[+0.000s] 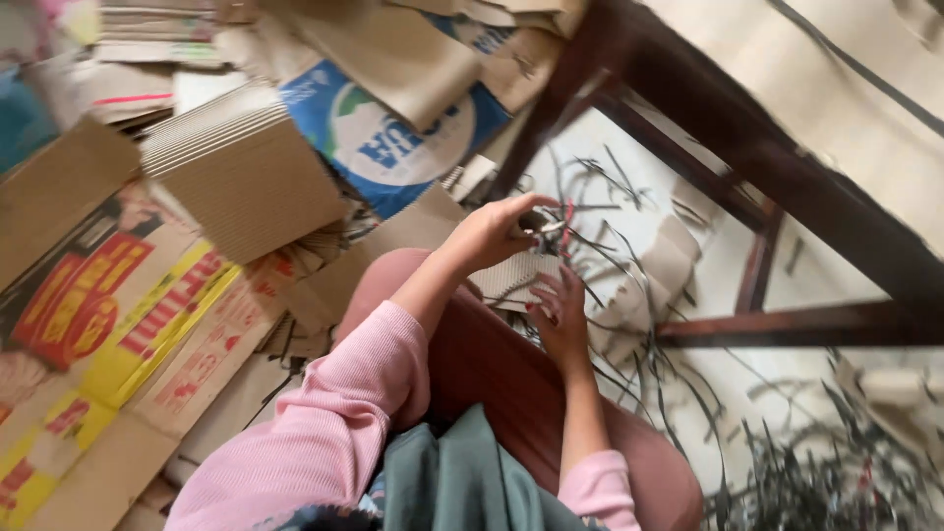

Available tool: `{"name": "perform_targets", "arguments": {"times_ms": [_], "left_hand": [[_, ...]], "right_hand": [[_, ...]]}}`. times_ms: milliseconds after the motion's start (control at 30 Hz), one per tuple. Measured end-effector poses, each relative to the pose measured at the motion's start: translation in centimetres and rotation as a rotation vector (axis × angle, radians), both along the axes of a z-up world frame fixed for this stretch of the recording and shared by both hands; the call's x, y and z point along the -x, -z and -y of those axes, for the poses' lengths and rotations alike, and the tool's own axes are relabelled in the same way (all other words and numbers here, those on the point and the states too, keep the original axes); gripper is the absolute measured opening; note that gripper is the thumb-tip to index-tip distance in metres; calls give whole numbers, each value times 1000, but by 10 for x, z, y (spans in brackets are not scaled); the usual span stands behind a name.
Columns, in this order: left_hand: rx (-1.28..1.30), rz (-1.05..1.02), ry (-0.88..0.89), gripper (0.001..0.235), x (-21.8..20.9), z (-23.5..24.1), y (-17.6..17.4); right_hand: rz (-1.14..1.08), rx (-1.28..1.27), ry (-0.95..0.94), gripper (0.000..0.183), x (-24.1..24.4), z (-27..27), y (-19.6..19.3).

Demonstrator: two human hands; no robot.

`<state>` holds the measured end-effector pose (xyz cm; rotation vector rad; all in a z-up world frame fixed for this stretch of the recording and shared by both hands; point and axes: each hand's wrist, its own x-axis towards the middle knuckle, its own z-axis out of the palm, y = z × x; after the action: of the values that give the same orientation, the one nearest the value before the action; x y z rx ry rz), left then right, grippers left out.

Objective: The person cuts strips of black tape and wraps them around a cardboard roll. They then place the roll on a wooden chair leg and secure it with additional tape. The person repeats this process with another cardboard roll.

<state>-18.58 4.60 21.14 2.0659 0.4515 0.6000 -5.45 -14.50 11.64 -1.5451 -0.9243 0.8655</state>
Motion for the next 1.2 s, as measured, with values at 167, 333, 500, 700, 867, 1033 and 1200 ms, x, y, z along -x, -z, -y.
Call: {"name": "perform_targets", "arguments": {"times_ms": [167,333,500,700,867,1033,1200], "left_hand": [[-396,220,-315,54,16,-66,61],[-558,-231,-651,131,38,-90,69],[-20,-760,-550,139,24,-117,166],[76,-862,-486,147,69,-133,235],[-261,-813,-390,94,117,-92,282],[-316,-640,-435,117,130,-82,256],[11,-47,-537,75,124,-131,273]], "right_hand": [[494,180,-191,34,49,-1,-1],[454,201,-231,27,55,9,8],[433,278,-184,20,54,5,21],[380,361,-222,25,37,5,54],[301,480,-219,25,28,10,75],[279,528,-233,27,30,8,75],[254,526,-207,23,19,12,93]]}}
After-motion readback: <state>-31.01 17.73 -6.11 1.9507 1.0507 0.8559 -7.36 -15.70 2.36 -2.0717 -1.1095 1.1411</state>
